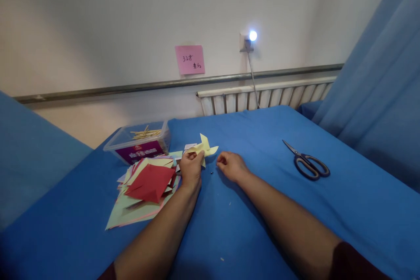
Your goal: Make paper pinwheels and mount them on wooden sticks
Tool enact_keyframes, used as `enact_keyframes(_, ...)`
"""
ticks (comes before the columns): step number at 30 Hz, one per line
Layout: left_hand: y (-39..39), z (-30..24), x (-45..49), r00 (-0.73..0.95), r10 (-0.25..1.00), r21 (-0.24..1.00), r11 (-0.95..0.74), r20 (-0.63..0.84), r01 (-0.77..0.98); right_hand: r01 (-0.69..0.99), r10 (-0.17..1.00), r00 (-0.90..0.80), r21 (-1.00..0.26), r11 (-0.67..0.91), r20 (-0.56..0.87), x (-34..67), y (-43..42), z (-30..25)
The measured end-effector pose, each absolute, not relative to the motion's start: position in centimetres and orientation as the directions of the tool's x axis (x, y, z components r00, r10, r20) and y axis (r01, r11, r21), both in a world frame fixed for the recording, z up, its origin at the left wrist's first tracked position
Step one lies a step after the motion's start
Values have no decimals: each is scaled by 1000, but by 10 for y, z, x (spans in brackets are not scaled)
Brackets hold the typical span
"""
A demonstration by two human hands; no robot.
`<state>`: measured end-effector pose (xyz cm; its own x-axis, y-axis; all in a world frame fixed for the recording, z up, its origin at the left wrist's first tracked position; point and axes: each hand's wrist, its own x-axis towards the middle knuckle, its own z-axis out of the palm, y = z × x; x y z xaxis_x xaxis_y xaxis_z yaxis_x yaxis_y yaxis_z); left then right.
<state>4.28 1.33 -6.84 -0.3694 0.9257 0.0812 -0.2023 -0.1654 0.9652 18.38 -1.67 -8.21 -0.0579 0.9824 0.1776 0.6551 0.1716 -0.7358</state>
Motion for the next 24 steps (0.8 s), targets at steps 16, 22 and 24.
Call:
enact_keyframes(16,16,-75,43,-304,952,958,-127,45,-257,885,947,-289,-336,321,142,163,-41,-63)
enact_keyframes(22,15,-76,43,-294,955,956,-126,45,-263,910,961,-235,-312,271,148,164,-39,-68)
enact_keyframes(24,14,-75,43,-285,957,955,-123,43,-268,916,957,-245,-287,281,154,164,-39,-69)
